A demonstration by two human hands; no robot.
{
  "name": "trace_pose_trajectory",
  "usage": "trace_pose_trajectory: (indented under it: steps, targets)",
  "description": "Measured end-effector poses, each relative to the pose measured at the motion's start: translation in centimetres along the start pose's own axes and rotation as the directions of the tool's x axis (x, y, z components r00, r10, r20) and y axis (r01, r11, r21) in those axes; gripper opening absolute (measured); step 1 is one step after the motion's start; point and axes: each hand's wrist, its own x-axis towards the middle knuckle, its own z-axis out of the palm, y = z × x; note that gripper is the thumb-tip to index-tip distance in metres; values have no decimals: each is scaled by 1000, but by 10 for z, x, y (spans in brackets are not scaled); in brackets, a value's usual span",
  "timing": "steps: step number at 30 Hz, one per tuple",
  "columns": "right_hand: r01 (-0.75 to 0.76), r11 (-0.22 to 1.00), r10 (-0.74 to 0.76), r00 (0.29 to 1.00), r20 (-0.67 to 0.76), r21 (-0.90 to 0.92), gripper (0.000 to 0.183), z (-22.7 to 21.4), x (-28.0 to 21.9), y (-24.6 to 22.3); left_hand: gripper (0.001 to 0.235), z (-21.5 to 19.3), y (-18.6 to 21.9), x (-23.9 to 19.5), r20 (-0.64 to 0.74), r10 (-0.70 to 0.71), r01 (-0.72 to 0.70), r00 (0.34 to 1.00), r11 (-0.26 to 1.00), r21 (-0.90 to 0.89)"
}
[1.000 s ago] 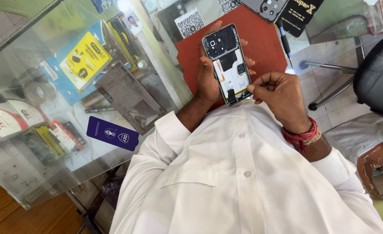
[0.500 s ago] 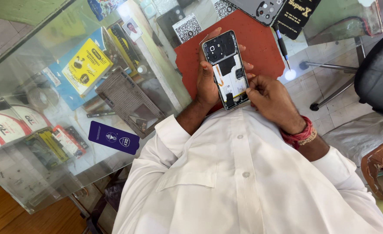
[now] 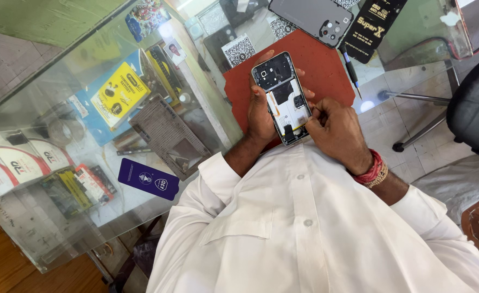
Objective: The person disassembles a smartphone, removing the back cover, battery, and internal components. They then retrieve a new display assembly from a box and compare it to the existing phone frame.
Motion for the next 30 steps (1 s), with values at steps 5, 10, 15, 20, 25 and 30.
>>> trace_pose_trajectory:
  steps: [5,10,15,20,25,30]
  targets:
    - [14,989,-3,997,-75,144,16,-2,-3,-4,79,2,-3,-3,11,40,-40,999,998,40]
    - [35,998,-26,990,-138,61,14,-4,-6,-9,77,4,-6,-5,-3,48,-48,999,994,95]
    - [43,999,-48,979,-199,-32,18,-2,-4,-16,72,3,-7,-2,-21,24,-24,999,1000,10]
    - [42,997,-52,982,-179,-60,18,-1,0,-17,80,3,-5,-1,8,31,-32,999,995,89]
    - [91,988,-116,972,-205,-128,16,-3,4,-14,62,6,-7,0,-165,-148,173,975,974,143]
    - [103,987,-125,973,-193,-123,17,-1,8,-8,50,6,-13,1,-279,-166,203,946,973,111]
